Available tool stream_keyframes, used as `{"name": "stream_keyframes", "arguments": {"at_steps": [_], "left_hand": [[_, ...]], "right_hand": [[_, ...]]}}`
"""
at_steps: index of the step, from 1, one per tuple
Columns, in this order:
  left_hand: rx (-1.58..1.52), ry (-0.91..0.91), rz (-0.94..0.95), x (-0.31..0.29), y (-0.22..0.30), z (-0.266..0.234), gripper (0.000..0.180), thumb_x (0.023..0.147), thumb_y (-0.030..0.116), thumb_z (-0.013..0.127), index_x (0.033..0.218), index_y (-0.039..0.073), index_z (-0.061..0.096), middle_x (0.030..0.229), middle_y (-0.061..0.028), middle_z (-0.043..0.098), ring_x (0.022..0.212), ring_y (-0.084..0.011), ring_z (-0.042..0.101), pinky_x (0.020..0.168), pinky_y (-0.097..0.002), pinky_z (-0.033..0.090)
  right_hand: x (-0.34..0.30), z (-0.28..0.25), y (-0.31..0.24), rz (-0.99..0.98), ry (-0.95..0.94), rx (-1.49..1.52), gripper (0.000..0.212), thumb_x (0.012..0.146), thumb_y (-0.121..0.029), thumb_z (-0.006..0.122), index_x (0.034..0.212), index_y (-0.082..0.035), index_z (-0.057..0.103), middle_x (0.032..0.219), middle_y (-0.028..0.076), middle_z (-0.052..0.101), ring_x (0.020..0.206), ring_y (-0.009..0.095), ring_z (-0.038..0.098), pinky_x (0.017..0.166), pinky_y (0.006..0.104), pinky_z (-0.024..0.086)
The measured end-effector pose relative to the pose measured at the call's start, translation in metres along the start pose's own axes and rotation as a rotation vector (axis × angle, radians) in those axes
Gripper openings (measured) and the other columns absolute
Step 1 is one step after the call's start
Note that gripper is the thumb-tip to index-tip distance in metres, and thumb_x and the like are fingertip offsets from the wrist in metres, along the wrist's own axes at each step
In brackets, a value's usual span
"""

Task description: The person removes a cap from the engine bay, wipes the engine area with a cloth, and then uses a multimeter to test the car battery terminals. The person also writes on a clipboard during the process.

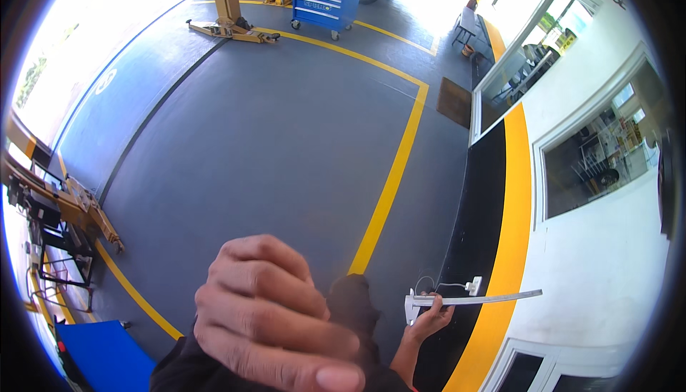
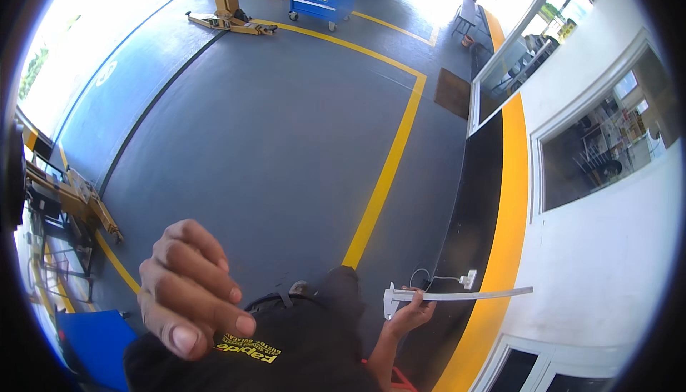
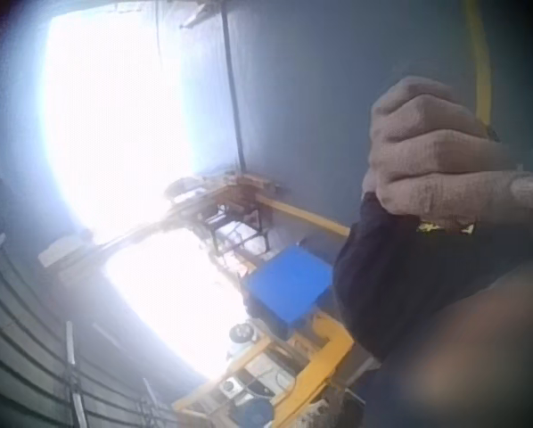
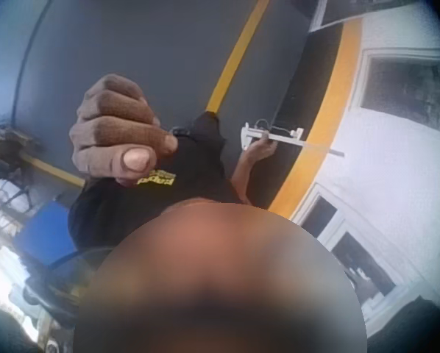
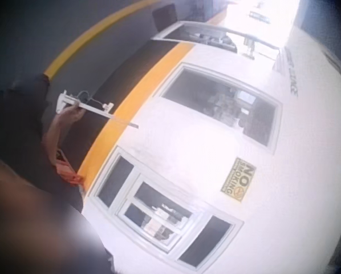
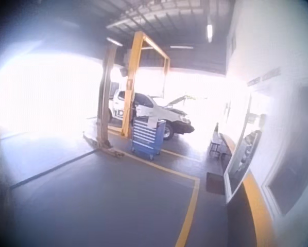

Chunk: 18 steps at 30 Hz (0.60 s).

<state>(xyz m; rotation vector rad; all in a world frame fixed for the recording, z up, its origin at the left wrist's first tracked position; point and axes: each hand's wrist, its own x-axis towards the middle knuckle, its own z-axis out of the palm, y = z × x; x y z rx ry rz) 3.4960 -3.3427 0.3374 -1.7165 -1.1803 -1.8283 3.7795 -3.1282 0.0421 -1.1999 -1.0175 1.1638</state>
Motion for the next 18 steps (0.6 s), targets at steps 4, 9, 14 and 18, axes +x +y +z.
{"name": "stream_keyframes", "arguments": {"at_steps": [4,9,14,18], "left_hand": [[0.145,-0.082,-0.029,0.039,-0.113,-0.017,0.039,0.113,0.028,0.061,0.152,0.033,0.067,0.093,0.0077,0.078,0.074,-0.0087,0.066,0.065,-0.0265,0.051],[0.052,-0.016,0.128,0.106,-0.308,0.002,0.038,0.106,0.026,0.069,0.143,0.032,0.077,0.095,0.0038,0.074,0.068,-0.0134,0.062,0.06,-0.0272,0.05],[-0.036,0.239,0.302,0.18,-0.473,-0.001,0.023,0.11,0.025,0.07,0.132,0.028,0.076,0.088,0.0047,0.077,0.071,-0.0086,0.068,0.064,-0.0262,0.051],[-0.05,0.394,-0.056,0.188,-0.613,-0.021,0.019,0.102,0.009,0.073,0.117,0.016,0.083,0.087,0.0008,0.073,0.063,-0.0114,0.065,0.063,-0.0257,0.05]], "right_hand": [[0.085,0.133,0.032,0.055,-0.245,-0.172,0.009,0.103,-0.001,0.064,0.106,0.005,0.059,0.089,0.013,0.069,0.072,0.022,0.074,0.067,0.036,0.068],[0.205,0.319,0.059,0.095,-0.495,-0.352,0.008,0.102,-0.001,0.064,0.099,0.006,0.062,0.088,0.013,0.07,0.073,0.022,0.076,0.066,0.0348,0.062],[0.292,0.544,0.038,0.283,-0.772,-0.272,0.006,0.101,0.0,0.064,0.105,0.004,0.065,0.089,0.012,0.071,0.071,0.023,0.075,0.067,0.0342,0.062],[0.352,0.731,0.019,0.463,-1.056,-0.051,0.013,0.103,-0.003,0.064,0.114,0.003,0.068,0.1,0.012,0.072,0.083,0.02,0.076,0.079,0.0357,0.064]]}}
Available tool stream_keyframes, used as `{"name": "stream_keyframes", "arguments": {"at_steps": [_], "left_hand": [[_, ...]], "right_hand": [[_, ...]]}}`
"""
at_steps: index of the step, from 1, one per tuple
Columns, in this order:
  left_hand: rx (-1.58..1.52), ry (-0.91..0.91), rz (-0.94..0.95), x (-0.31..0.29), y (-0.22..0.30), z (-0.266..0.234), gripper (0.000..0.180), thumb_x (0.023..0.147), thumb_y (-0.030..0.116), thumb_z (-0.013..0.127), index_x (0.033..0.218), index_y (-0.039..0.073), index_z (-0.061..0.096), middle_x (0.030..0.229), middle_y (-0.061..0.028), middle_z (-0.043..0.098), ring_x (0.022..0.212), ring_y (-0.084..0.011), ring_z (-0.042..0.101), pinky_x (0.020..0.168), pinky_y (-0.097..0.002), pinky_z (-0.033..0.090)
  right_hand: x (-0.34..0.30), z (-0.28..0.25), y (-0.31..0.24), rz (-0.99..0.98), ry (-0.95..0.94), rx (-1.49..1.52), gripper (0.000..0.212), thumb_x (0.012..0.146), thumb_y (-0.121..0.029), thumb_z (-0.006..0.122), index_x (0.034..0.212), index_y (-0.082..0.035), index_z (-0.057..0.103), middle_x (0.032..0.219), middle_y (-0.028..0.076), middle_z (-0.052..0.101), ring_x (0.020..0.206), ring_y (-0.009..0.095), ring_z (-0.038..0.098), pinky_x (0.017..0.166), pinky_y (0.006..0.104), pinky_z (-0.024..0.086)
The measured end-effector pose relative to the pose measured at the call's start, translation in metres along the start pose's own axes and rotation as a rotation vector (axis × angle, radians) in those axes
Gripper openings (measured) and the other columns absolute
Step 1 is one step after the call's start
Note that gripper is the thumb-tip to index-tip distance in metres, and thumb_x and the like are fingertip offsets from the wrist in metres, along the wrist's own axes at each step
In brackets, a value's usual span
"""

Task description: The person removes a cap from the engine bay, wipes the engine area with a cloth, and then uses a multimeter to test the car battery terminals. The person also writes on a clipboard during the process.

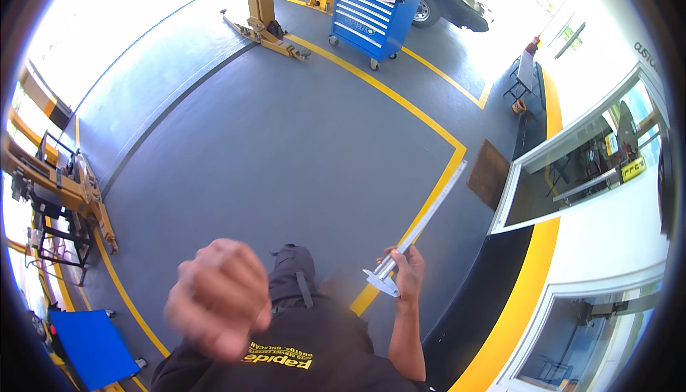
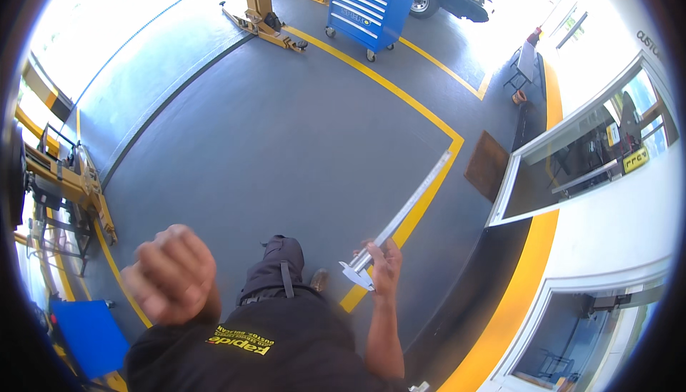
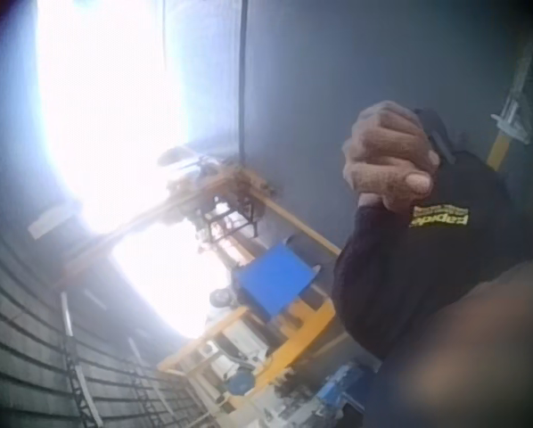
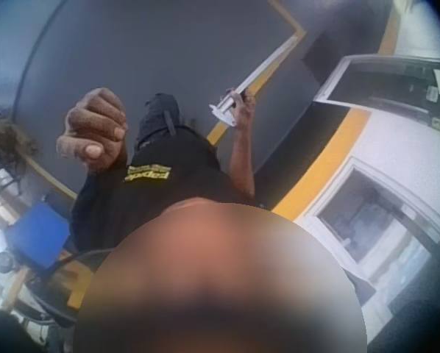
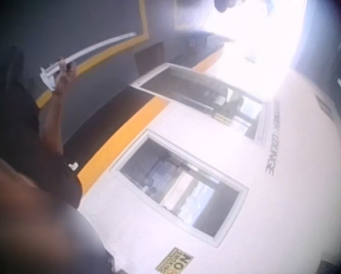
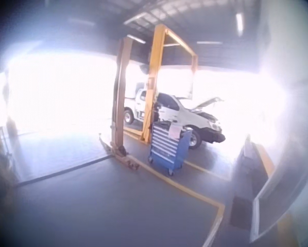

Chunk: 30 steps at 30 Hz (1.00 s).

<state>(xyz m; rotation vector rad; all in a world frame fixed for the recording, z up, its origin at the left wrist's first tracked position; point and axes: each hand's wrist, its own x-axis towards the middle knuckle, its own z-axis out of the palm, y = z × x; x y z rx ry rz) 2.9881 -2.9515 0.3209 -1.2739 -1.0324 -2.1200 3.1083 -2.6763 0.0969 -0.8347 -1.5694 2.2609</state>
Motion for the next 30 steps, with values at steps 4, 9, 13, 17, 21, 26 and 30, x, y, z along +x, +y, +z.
{"name": "stream_keyframes", "arguments": {"at_steps": [4,9,13,17,21,26,30], "left_hand": [[0.517,-0.16,-0.937,-0.025,-0.17,-0.054,0.023,0.113,0.02,0.064,0.122,0.004,0.078,0.102,-0.0085,0.075,0.091,-0.0134,0.071,0.082,-0.0303,0.056],[0.398,-0.025,-1.425,-0.033,-0.386,-0.107,0.036,0.118,0.025,0.056,0.134,-0.003,0.071,0.123,-0.0129,0.076,0.118,-0.0204,0.071,0.102,-0.0356,0.057],[0.143,0.111,-1.375,0.032,-0.534,-0.123,0.038,0.12,0.028,0.054,0.139,-0.002,0.067,0.127,-0.0089,0.073,0.121,-0.0168,0.068,0.104,-0.0336,0.054],[0.139,0.078,-1.35,0.118,-0.697,-0.136,0.029,0.118,0.028,0.061,0.128,0.002,0.069,0.116,-0.0028,0.072,0.109,-0.0078,0.064,0.098,-0.0276,0.053],[0.161,0.092,-1.338,0.172,-0.862,-0.154,0.022,0.116,0.023,0.065,0.114,0.002,0.07,0.101,0.0015,0.068,0.095,-0.0041,0.06,0.087,-0.0248,0.052],[0.385,0.2,-1.354,0.238,-1.07,-0.148,0.026,0.113,0.024,0.066,0.112,-0.001,0.073,0.095,-0.0043,0.071,0.094,-0.0104,0.065,0.083,-0.0306,0.054],[0.493,0.121,-1.3,0.326,-1.218,-0.147,0.028,0.112,0.025,0.067,0.116,-0.002,0.075,0.098,-0.0063,0.074,0.092,-0.0114,0.066,0.084,-0.0312,0.055]], "right_hand": [[0.166,0.064,-0.04,0.02,-0.188,-0.062,0.02,0.103,-0.004,0.067,0.122,0.001,0.068,0.105,0.01,0.071,0.095,0.018,0.074,0.088,0.0346,0.062],[0.358,0.162,-0.075,-0.121,-0.44,-0.105,0.029,0.106,-0.009,0.071,0.132,0.003,0.067,0.137,0.005,0.053,0.123,0.015,0.061,0.1,0.033,0.055],[0.483,0.213,-0.127,-0.101,-0.531,-0.217,0.027,0.107,-0.009,0.073,0.131,0.002,0.069,0.134,0.005,0.054,0.116,0.015,0.064,0.099,0.0324,0.056],[0.616,0.246,-0.179,-0.221,-0.489,-0.408,0.023,0.106,-0.011,0.076,0.125,0.001,0.07,0.126,0.006,0.059,0.105,0.015,0.066,0.089,0.0311,0.057],[0.777,0.261,-0.21,-0.212,-0.473,-0.522,0.024,0.107,-0.014,0.076,0.123,0.002,0.069,0.108,0.008,0.068,0.092,0.014,0.069,0.079,0.0328,0.057],[0.982,0.279,-0.259,-0.018,-0.416,-0.412,0.019,0.109,-0.011,0.072,0.123,0.0,0.067,0.097,0.003,0.071,0.093,0.008,0.065,0.082,0.0293,0.055],[1.145,0.312,-0.329,-0.029,-0.368,-0.354,0.019,0.111,-0.014,0.071,0.121,0.001,0.067,0.095,0.0,0.07,0.088,0.007,0.062,0.08,0.0285,0.053]]}}
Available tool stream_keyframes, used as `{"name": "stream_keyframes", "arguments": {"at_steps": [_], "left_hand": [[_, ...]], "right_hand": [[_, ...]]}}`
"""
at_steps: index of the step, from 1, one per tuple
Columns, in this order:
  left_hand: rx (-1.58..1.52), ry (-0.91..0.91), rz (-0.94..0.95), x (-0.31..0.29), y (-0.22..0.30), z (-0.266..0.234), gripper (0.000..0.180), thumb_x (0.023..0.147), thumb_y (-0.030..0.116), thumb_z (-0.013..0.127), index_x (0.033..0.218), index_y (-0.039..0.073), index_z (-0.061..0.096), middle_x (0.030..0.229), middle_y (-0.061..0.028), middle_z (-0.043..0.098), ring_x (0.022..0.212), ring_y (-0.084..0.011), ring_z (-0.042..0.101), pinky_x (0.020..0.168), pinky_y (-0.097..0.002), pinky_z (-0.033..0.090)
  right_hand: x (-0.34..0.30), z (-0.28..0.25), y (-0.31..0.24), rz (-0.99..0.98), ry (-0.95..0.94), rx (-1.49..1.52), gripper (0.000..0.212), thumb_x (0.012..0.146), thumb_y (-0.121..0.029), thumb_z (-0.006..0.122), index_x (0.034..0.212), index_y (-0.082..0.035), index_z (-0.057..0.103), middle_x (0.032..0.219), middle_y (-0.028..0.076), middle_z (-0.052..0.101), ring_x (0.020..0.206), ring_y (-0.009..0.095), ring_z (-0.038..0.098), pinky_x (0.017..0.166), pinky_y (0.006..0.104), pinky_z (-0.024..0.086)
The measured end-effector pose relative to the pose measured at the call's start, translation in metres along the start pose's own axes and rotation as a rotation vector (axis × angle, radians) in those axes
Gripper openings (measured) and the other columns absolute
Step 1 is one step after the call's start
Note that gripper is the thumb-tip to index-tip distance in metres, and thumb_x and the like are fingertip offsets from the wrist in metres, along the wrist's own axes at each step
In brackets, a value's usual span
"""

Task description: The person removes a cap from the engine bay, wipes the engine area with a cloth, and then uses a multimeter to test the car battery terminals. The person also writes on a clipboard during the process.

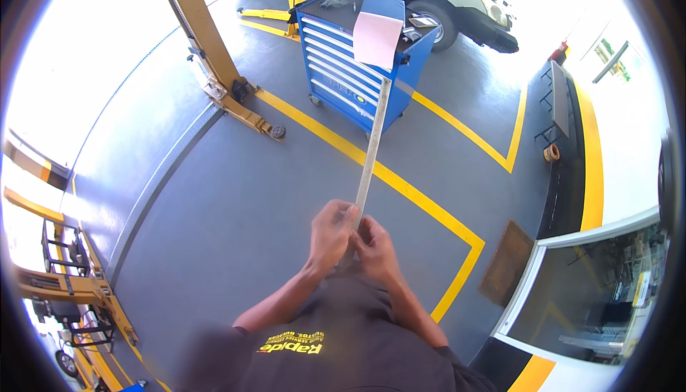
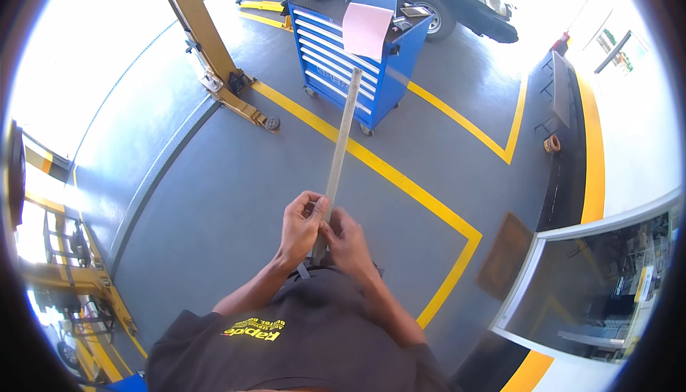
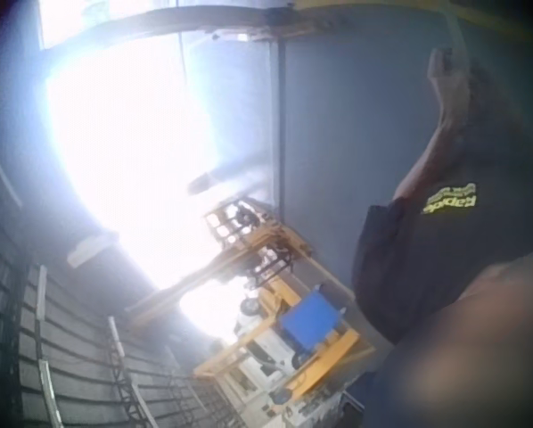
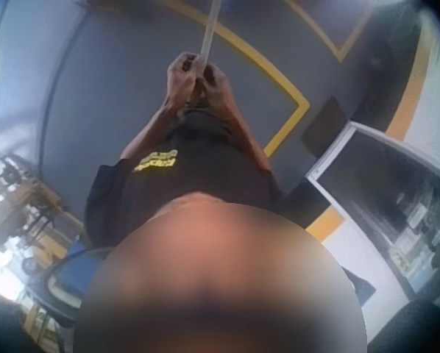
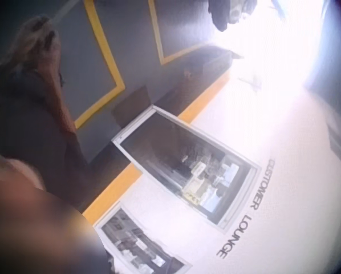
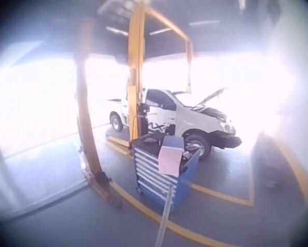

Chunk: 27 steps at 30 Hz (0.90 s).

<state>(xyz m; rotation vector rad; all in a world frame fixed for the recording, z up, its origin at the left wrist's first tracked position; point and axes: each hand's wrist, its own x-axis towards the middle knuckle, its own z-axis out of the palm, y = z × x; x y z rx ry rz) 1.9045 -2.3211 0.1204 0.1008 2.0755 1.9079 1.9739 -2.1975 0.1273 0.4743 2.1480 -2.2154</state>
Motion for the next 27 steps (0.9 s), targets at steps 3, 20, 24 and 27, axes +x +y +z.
{"name": "stream_keyframes", "arguments": {"at_steps": [3,20,24,27], "left_hand": [[-0.092,-0.106,-0.03,0.11,0.035,0.0,0.032,0.114,0.026,0.064,0.127,0.0,0.075,0.11,-0.0061,0.077,0.098,-0.0131,0.067,0.093,-0.0325,0.055],[-0.451,-0.043,-0.447,0.701,-0.074,0.087,0.042,0.118,0.04,0.056,0.142,0.007,0.067,0.127,-0.0046,0.073,0.116,-0.0141,0.066,0.1,-0.0322,0.054],[-0.697,0.104,-0.604,0.821,-0.072,0.127,0.06,0.117,0.056,0.049,0.153,0.008,0.058,0.14,-0.0089,0.068,0.127,-0.0163,0.064,0.108,-0.0366,0.052],[-0.744,0.327,-0.692,0.879,-0.074,0.154,0.066,0.117,0.062,0.044,0.155,0.009,0.057,0.142,-0.0104,0.067,0.128,-0.0165,0.062,0.109,-0.0388,0.051]], "right_hand": [[0.102,-0.032,-0.046,-0.087,-0.049,0.031,0.016,0.11,-0.014,0.072,0.117,0.0,0.069,0.094,-0.002,0.069,0.085,0.007,0.06,0.079,0.0275,0.051],[1.023,-0.125,-0.193,-0.064,0.029,-0.16,0.025,0.107,-0.022,0.078,0.094,-0.001,0.075,0.077,0.002,0.067,0.062,0.011,0.057,0.058,0.0298,0.046],[1.174,-0.106,-0.185,0.025,0.018,-0.169,0.026,0.104,-0.021,0.08,0.094,0.002,0.077,0.08,0.007,0.071,0.066,0.016,0.063,0.062,0.0359,0.049],[1.24,-0.099,-0.178,0.132,-0.044,-0.322,0.023,0.1,-0.018,0.08,0.105,0.005,0.083,0.092,0.016,0.08,0.085,0.028,0.078,0.078,0.0455,0.06]]}}
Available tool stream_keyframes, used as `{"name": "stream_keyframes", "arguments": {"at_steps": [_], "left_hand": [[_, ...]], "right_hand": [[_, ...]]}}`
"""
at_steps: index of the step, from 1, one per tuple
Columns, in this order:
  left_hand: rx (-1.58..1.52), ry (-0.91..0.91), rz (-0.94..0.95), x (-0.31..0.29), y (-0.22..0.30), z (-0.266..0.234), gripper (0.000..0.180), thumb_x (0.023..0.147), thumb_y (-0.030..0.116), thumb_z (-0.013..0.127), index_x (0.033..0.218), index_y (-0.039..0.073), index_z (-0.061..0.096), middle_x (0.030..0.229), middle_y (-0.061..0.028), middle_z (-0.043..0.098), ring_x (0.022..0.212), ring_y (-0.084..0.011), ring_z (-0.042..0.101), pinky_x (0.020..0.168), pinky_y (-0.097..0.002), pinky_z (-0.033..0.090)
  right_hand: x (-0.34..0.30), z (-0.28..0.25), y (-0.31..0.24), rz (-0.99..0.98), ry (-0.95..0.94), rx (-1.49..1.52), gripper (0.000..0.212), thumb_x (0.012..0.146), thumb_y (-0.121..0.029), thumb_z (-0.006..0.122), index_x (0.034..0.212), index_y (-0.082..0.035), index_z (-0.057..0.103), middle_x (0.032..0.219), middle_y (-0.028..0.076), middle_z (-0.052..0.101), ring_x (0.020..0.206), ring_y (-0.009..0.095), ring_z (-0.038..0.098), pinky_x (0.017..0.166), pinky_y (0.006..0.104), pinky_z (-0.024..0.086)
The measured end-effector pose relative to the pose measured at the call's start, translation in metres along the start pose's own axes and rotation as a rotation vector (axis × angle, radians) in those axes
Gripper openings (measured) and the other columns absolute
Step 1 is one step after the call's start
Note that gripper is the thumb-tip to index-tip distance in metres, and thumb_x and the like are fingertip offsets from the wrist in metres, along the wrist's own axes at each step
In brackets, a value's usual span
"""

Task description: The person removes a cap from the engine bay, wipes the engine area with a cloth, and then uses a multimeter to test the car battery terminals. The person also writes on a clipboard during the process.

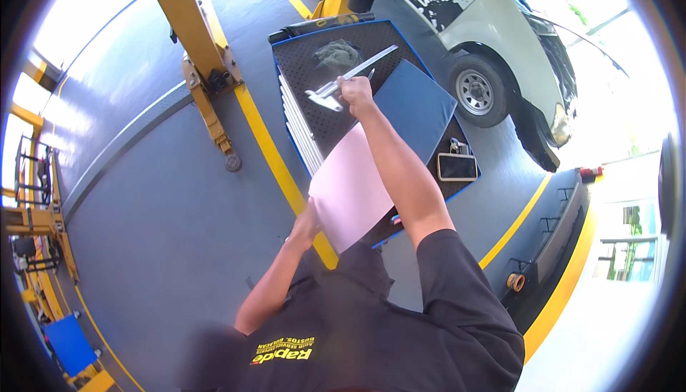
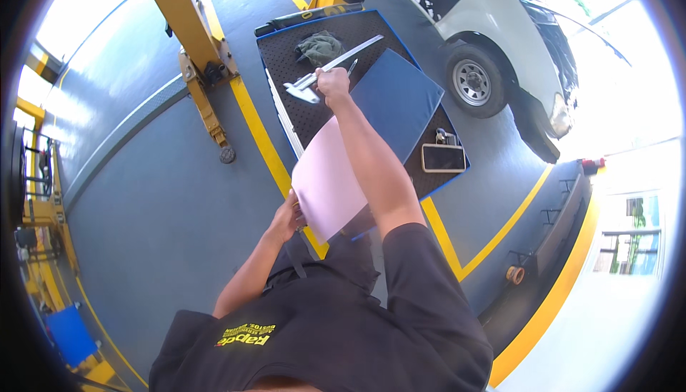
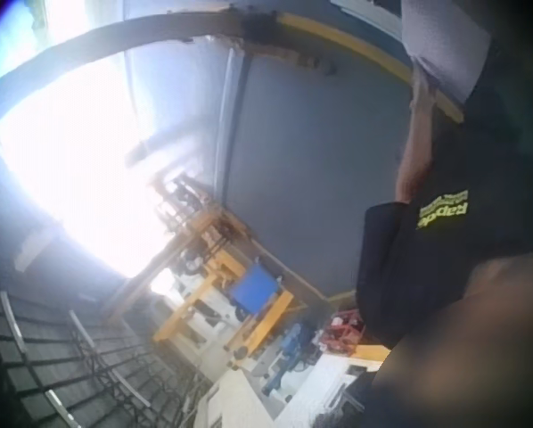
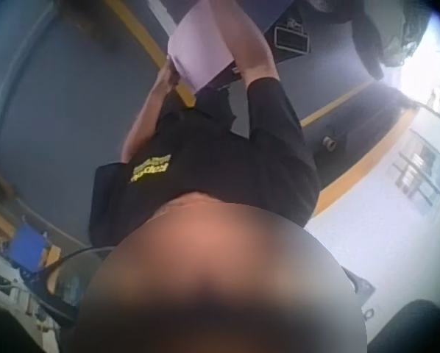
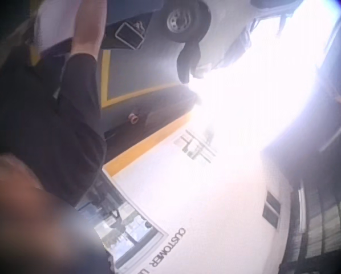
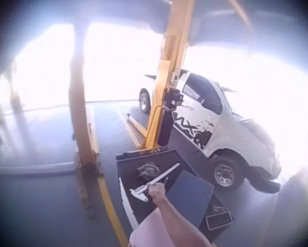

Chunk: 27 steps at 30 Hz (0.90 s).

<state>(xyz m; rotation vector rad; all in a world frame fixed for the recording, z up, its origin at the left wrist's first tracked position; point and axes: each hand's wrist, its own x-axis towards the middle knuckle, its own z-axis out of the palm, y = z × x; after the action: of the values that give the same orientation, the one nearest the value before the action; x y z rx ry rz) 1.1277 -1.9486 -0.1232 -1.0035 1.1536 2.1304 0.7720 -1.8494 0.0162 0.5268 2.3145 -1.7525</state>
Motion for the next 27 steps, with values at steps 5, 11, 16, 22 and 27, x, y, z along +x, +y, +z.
{"name": "stream_keyframes", "arguments": {"at_steps": [5,11,16,22,27], "left_hand": [[-0.216,0.19,0.248,-0.036,-0.001,0.027,0.058,0.118,0.058,0.044,0.152,0.013,0.057,0.133,-0.0084,0.069,0.117,-0.0218,0.065,0.102,-0.0399,0.051],[-0.453,0.14,0.784,-0.152,0.039,0.155,0.067,0.116,0.058,0.049,0.155,0.003,0.052,0.13,-0.0158,0.073,0.117,-0.0215,0.07,0.101,-0.0394,0.055],[0.164,-0.155,0.84,-0.142,0.114,0.287,0.07,0.113,0.052,0.06,0.162,0.003,0.047,0.132,-0.0132,0.074,0.113,-0.0183,0.071,0.104,-0.0371,0.055],[-0.031,-0.11,0.998,-0.031,0.134,0.453,0.053,0.115,0.031,0.065,0.151,-0.005,0.056,0.134,-0.0159,0.071,0.129,-0.0221,0.069,0.109,-0.0342,0.053],[-0.062,0.133,1.4,-0.006,0.075,0.527,0.033,0.111,0.014,0.066,0.141,0.002,0.066,0.136,-0.0139,0.072,0.135,-0.0262,0.067,0.116,-0.0402,0.05]], "right_hand": [[0.06,-0.077,-0.004,-0.814,-0.439,-1.215,0.021,0.094,-0.011,0.074,0.111,-0.017,0.085,0.117,0.013,0.079,0.116,0.034,0.075,0.097,0.0494,0.061],[0.115,-0.154,-0.041,-1.231,-0.821,-1.359,0.024,0.098,-0.015,0.076,0.12,-0.023,0.078,0.127,0.004,0.067,0.137,0.026,0.059,0.11,0.0467,0.051],[0.121,-0.174,-0.053,-1.376,-0.738,-1.002,0.024,0.107,-0.019,0.069,0.13,-0.019,0.073,0.124,0.01,0.075,0.123,0.033,0.07,0.101,0.048,0.056],[0.13,-0.238,-0.071,-1.201,-0.682,-0.33,0.034,0.111,-0.038,0.07,0.126,-0.008,0.077,0.091,0.004,0.074,0.079,0.018,0.068,0.072,0.0334,0.053],[0.156,-0.316,-0.091,-0.666,-1.186,-0.548,0.042,0.11,-0.048,0.071,0.118,-0.008,0.081,0.075,-0.011,0.048,0.065,0.0,0.038,0.059,0.0224,0.03]]}}
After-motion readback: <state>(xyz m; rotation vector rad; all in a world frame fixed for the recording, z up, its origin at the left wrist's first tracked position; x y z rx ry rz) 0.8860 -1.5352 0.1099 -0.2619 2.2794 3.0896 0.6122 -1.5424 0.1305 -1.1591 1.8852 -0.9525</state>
